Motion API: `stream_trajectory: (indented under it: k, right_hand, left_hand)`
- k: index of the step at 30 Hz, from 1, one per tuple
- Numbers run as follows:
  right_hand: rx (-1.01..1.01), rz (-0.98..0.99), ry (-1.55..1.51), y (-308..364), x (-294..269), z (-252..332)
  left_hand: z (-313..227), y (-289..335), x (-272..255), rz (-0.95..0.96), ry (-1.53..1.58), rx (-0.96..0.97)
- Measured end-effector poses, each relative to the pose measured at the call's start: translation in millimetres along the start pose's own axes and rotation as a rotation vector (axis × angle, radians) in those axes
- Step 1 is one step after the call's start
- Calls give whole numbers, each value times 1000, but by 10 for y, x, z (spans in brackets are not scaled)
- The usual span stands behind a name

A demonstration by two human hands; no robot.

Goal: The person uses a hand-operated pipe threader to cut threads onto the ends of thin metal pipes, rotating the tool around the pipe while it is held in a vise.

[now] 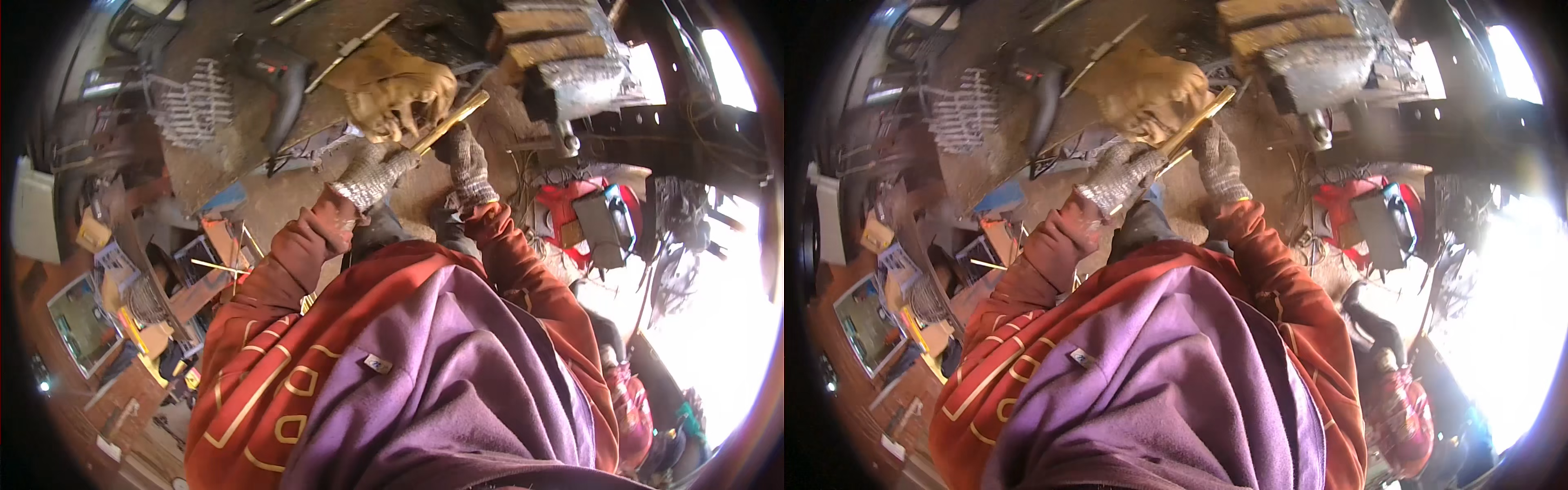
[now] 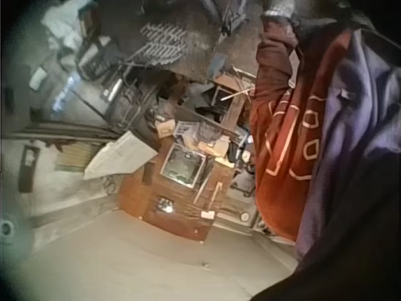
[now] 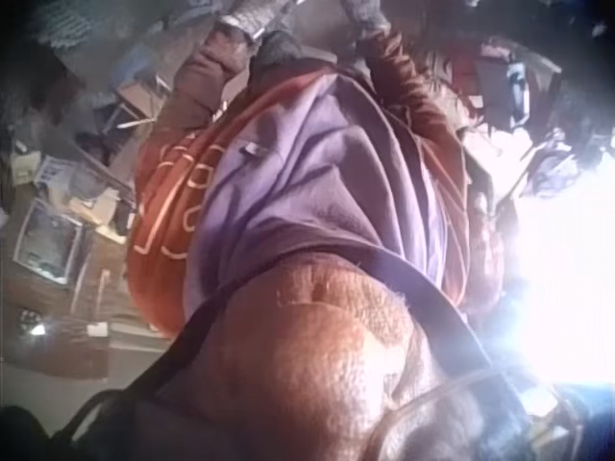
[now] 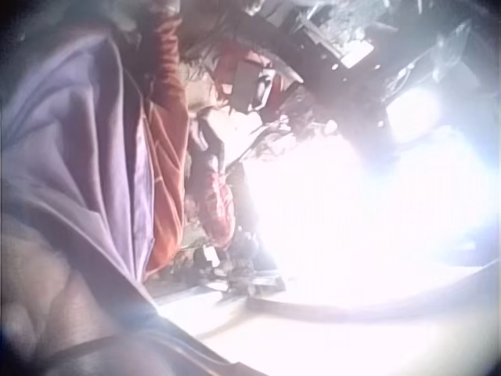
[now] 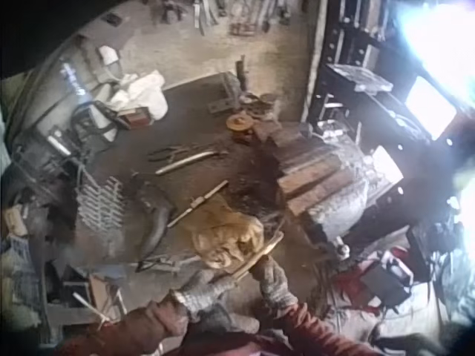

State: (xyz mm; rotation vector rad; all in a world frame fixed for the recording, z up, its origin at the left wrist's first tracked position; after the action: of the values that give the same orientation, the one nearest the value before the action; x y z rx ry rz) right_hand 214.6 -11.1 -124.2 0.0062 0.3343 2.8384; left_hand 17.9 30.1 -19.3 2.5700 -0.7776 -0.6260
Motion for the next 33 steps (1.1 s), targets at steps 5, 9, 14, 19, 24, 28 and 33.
stream_trajectory:
  k: [5,9,14,19,24,28,33]
  right_hand:
    - [298,22,93,589,-429,-583]
    - [197,161,471,1106,-733,-1346]
    - [254,464,782,1286,-731,-249]
    - [103,-80,460,1404,-1139,-501]
    - [270,-406,-172,1586,-1518,-762]
    - [284,-525,-142,1713,-1705,-489]
    - [194,-475,76,1853,-1763,-407]
  left_hand:
    - [82,-425,724,204,404,-317]
    - [-58,-806,1511,316,391,-440]
    - [379,-1810,2124,239,757,-788]
    - [466,-2186,2434,46,885,-731]
    - [552,-2136,2460,-60,800,-705]
    - [480,-2179,2389,-64,743,-673]
    - [76,-2518,2548,154,853,-585]
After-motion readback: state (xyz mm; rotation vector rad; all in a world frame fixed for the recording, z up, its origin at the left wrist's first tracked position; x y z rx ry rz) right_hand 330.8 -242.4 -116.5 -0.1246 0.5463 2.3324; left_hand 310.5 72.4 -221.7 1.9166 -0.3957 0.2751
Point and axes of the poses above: each hand's wrist, its own y-axis away from the middle knuckle, its own x-axis out of the palm, z = x × y, the point moved 4 cm from there along -y, towards the middle knuckle, and after that the axes turned 2 degrees about -z, right-handed, at the moved point
